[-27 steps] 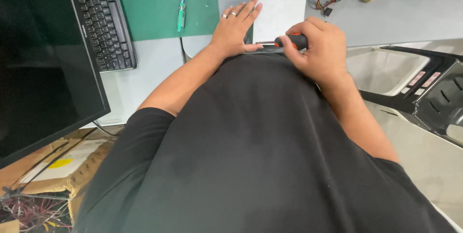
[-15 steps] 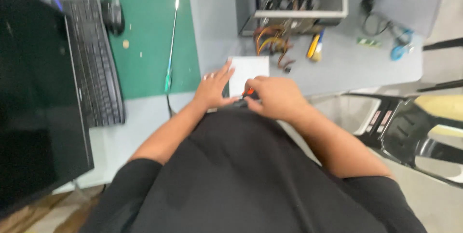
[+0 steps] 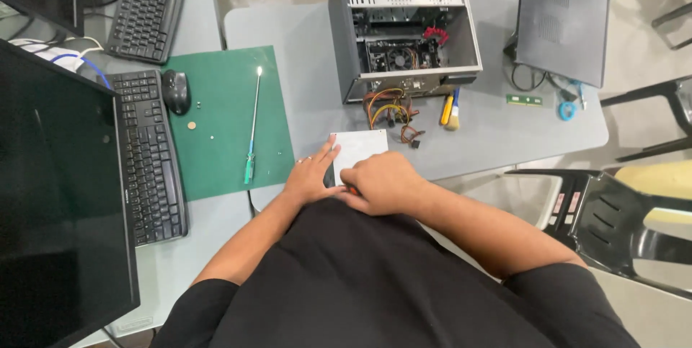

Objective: Disassembling a computer power supply unit by removing screws and the outer casing to access internal components.

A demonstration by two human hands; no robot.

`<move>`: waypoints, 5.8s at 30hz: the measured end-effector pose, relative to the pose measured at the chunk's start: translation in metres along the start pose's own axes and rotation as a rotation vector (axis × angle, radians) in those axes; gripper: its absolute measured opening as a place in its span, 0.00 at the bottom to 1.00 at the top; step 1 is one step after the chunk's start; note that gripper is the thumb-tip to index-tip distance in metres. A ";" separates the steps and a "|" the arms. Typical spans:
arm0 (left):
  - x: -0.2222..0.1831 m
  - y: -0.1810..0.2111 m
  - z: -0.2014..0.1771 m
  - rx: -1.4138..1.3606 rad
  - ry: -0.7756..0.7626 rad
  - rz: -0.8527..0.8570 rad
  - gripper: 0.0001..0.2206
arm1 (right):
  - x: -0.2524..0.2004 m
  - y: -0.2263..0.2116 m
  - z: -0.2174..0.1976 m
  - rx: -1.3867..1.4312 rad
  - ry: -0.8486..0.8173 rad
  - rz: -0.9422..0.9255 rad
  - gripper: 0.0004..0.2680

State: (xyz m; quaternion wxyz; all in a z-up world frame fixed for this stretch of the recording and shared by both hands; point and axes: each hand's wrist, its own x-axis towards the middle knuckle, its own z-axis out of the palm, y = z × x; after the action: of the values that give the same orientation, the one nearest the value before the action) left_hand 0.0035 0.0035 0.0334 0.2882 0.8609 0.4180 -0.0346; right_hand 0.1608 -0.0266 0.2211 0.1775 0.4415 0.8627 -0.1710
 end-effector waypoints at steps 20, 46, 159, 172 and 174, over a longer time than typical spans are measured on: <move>-0.005 0.004 -0.002 -0.070 0.044 0.003 0.43 | -0.006 0.007 -0.003 -0.084 0.005 -0.075 0.11; -0.009 -0.011 0.047 -0.047 0.477 0.249 0.07 | -0.005 0.008 -0.004 -0.144 0.136 -0.008 0.21; -0.007 -0.016 0.054 -0.003 0.506 0.257 0.05 | -0.061 0.045 0.042 0.194 0.031 0.401 0.10; -0.014 -0.011 0.054 -0.170 0.469 0.148 0.05 | -0.061 0.063 0.033 -0.075 -0.072 0.528 0.21; -0.015 -0.011 0.053 -0.216 0.417 0.113 0.06 | -0.061 0.065 0.034 -0.100 -0.080 0.548 0.15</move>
State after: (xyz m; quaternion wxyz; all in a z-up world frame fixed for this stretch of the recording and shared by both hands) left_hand -0.0051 -0.0295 -0.0112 0.2874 0.8356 0.4210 0.2047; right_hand 0.2532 -0.0489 0.2104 0.2728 0.6419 0.7108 -0.0912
